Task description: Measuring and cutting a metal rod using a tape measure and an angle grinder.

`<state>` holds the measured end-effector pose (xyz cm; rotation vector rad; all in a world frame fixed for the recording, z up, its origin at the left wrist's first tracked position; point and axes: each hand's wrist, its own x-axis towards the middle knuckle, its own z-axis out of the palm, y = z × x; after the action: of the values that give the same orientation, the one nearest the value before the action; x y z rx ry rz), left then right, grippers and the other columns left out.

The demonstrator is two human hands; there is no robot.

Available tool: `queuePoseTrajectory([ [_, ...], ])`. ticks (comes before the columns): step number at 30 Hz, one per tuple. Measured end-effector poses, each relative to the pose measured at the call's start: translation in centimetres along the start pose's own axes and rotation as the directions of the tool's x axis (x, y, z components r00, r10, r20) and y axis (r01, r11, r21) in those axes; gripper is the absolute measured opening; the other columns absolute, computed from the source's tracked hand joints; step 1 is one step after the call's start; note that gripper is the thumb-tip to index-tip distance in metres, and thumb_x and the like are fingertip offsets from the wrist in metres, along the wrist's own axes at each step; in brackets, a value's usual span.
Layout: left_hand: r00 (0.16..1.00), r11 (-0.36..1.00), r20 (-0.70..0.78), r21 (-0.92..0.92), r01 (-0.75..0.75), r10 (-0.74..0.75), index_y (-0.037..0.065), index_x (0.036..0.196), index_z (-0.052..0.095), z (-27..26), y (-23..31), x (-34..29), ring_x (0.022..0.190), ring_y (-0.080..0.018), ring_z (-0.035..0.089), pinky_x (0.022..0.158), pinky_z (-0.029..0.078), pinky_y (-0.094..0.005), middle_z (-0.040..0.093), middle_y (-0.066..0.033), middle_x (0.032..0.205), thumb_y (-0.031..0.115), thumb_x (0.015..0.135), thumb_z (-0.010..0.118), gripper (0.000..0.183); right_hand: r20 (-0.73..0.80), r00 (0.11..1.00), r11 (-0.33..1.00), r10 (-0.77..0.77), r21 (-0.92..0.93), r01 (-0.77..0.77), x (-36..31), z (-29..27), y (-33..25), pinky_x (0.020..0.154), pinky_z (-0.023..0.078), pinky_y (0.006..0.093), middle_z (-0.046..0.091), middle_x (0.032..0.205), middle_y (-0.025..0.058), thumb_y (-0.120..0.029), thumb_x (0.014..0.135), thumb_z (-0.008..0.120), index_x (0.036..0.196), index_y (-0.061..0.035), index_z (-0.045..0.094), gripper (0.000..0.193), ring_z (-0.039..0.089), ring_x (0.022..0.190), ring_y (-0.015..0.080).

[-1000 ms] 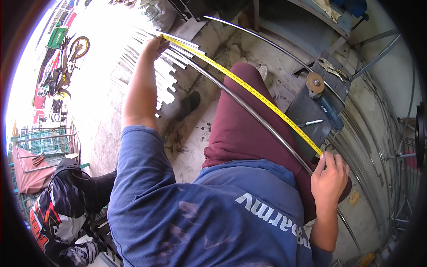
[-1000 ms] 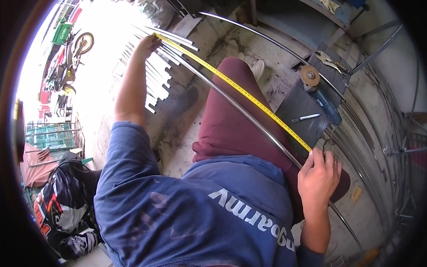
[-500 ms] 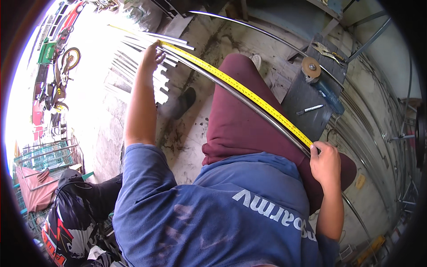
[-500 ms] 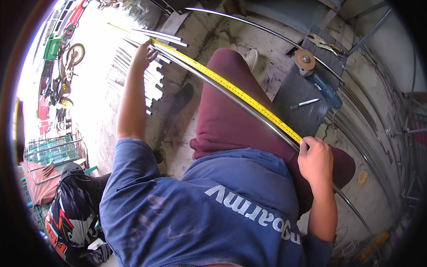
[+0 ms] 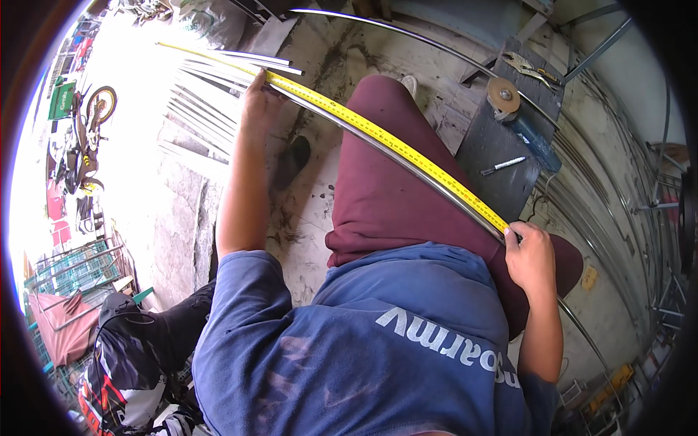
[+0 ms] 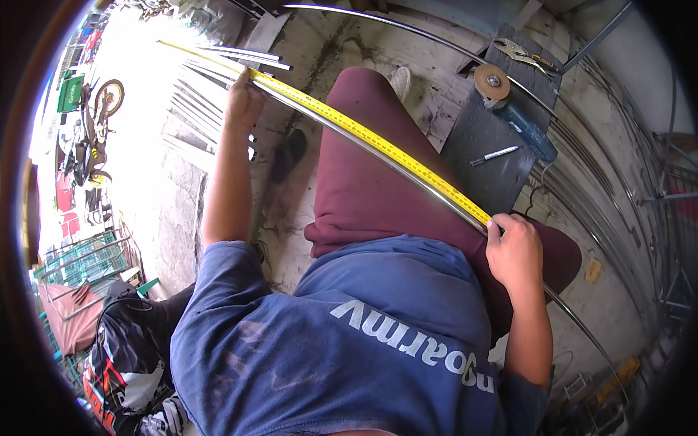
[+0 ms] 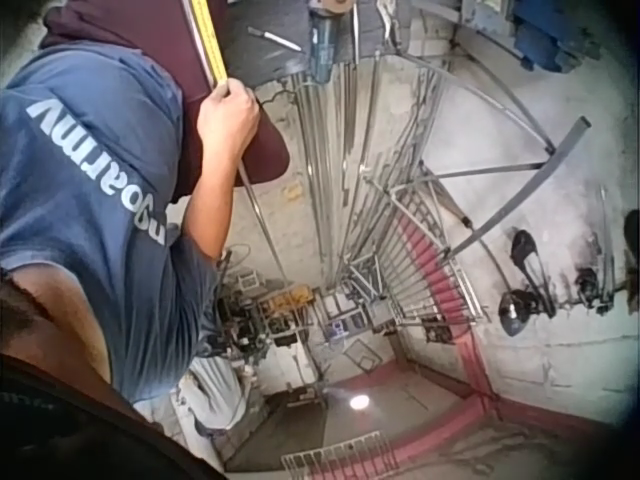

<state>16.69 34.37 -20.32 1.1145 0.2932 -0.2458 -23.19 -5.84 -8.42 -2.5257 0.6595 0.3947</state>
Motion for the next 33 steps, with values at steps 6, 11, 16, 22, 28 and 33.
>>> queuePoseTrajectory([
  [6, 0.998, 0.995, 0.009, -0.084, -0.056, 0.057, -0.001, 0.12, 0.061, -0.3, -3.1, -1.7, 0.1, -0.027, 0.069, 0.091, 0.059, -0.0493, 0.068, -0.0139, 0.106, 0.026, 0.11, 0.059, 0.029, -0.03, 1.0, 1.0, 0.0, -0.031, -0.001, -0.2, 0.5, 0.0, 0.082, 0.052, 0.0535, 0.071, 0.098, 0.0219, -0.017, 0.097, 0.066, 0.101, -0.0011, 0.073, 0.018, 0.067, 0.094, 0.0458],
  [11, 0.996, 0.984, -0.038, -0.157, -0.081, 0.076, -0.002, 0.109, 0.063, 1.2, -4.7, -3.0, 0.078, -0.0231, 0.066, 0.068, 0.058, -0.0374, 0.066, -0.0122, 0.093, 0.032, 0.111, 0.058, 0.034, -0.049, 0.999, 0.999, 0.011, -0.044, -0.013, -0.4, 0.9, 0.2, 0.081, 0.052, 0.0536, 0.07, 0.098, 0.0209, -0.017, 0.098, 0.066, 0.101, -0.0013, 0.073, 0.018, 0.067, 0.092, 0.0457],
  [16, 0.992, 0.993, -0.042, -0.018, -0.12, 0.12, -0.003, 0.108, 0.064, 0.6, -4.8, -2.8, 0.072, -0.0201, 0.063, 0.067, 0.054, -0.0335, 0.066, -0.0112, 0.088, 0.037, 0.111, 0.057, 0.04, -0.095, 0.995, 0.998, -0.029, -0.055, 0.024, -0.5, 1.3, 0.4, 0.078, 0.051, 0.0547, 0.069, 0.095, 0.0204, -0.017, 0.098, 0.066, 0.1, -0.0007, 0.072, 0.018, 0.065, 0.088, 0.0467],
  [22, 0.99, 0.99, -0.056, 0.065, -0.125, 0.129, -0.004, 0.111, 0.065, 1.3, -4.8, -3.6, 0.074, -0.0194, 0.063, 0.07, 0.053, -0.0331, 0.068, -0.0111, 0.093, 0.037, 0.111, 0.056, 0.042, -0.08, 0.997, 1.0, 0.007, -0.024, -0.008, -0.6, 1.2, 0.2, 0.079, 0.05, 0.0543, 0.069, 0.097, 0.0198, -0.018, 0.097, 0.067, 0.099, -0.0008, 0.071, 0.018, 0.065, 0.09, 0.0466],
  [28, 0.989, 0.99, -0.076, 0.072, -0.121, 0.127, -0.004, 0.107, 0.066, 1.2, -5.0, -3.5, 0.056, -0.0148, 0.053, 0.055, 0.045, -0.0289, 0.063, -0.0076, 0.078, 0.039, 0.111, 0.055, 0.044, -0.039, 0.999, 0.993, -0.034, -0.11, 0.03, -1.2, 1.3, -0.2, 0.086, 0.049, 0.0538, 0.068, 0.105, 0.0197, -0.024, 0.093, 0.073, 0.111, -0.0025, 0.066, 0.029, 0.064, 0.097, 0.0466],
  [33, 0.993, 0.996, -0.079, 0.029, -0.09, 0.092, -0.006, 0.113, 0.063, 0.6, -4.7, -3.4, 0.084, -0.0211, 0.07, 0.078, 0.059, -0.0305, 0.071, -0.0157, 0.097, 0.028, 0.11, 0.059, 0.034, -0.019, 0.995, 0.984, -0.095, -0.152, 0.091, -2.0, 1.5, -0.4, 0.092, 0.048, 0.0527, 0.066, 0.11, 0.021, -0.022, 0.088, 0.078, 0.121, -0.0019, 0.061, 0.042, 0.062, 0.103, 0.0466],
])
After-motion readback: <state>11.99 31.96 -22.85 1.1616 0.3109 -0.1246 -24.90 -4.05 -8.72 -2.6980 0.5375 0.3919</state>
